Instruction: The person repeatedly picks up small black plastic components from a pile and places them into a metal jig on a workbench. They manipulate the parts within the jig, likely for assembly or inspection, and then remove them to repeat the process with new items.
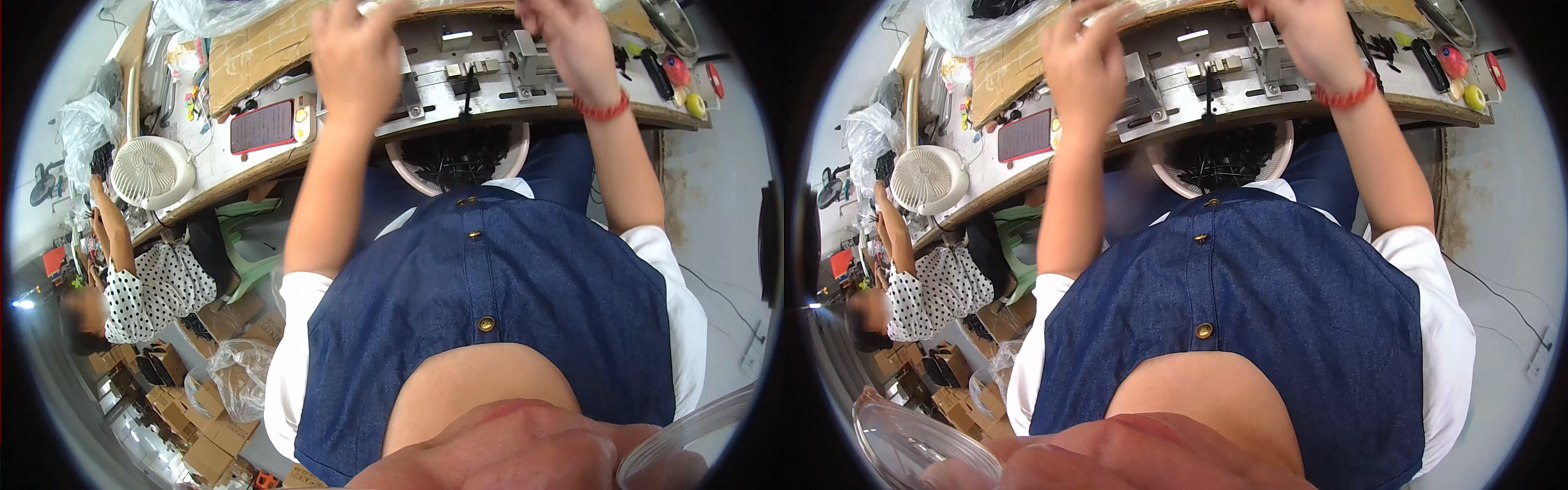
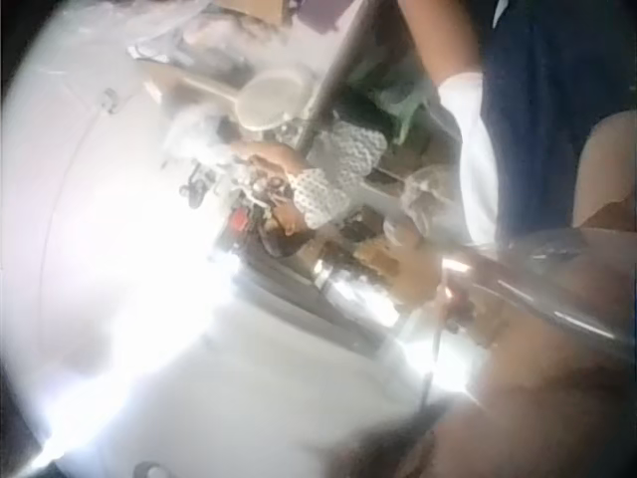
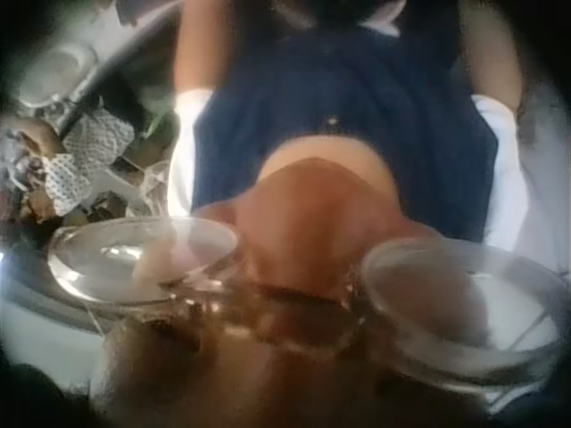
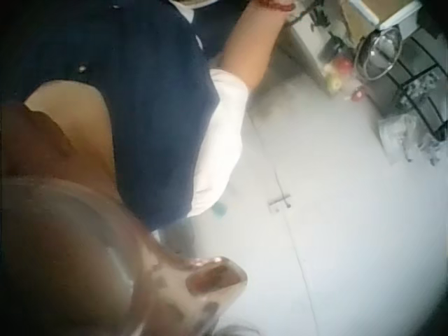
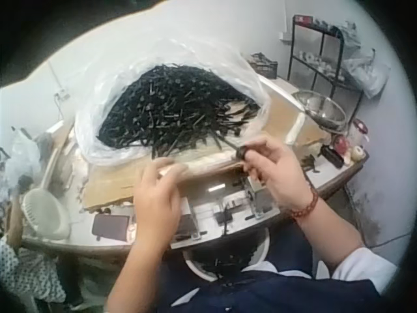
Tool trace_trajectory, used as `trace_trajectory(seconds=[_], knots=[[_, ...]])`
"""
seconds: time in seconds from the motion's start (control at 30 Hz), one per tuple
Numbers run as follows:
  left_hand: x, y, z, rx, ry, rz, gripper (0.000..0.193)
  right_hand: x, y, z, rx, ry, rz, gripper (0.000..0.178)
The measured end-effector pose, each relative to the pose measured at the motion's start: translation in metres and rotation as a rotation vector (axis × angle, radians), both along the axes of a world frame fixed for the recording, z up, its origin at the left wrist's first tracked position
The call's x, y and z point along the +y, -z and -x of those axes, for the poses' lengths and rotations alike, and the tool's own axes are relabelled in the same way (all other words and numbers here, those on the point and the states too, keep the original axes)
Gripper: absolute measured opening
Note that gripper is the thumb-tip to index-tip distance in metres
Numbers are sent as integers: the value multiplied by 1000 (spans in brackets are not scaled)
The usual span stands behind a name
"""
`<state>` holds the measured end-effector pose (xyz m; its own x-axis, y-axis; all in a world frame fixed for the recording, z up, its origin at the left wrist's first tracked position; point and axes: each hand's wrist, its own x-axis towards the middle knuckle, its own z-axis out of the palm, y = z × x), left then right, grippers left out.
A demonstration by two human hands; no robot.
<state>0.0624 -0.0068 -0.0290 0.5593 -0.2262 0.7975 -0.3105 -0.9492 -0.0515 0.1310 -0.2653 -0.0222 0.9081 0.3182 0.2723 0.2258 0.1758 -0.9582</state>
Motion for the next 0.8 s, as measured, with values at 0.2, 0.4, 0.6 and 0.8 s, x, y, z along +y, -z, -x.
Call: trace_trajectory(seconds=[0.2, 0.4, 0.6, 0.8], knots=[[34, -50, -36, 492, 95, 212, 21, 7, 35, 71, -882, -32, 688, 18], [14, -61, -24, 514, 173, 303, 19, 16, 62, 74, -966, 72, 906, 18], [2, -23, -2, 370, 232, 547, 22, 14, 55, 71, -1035, 80, 922, 14], [-47, 28, 62, 309, 386, 617, 24, 24, -4, -11, -1033, 270, 806, 15]])
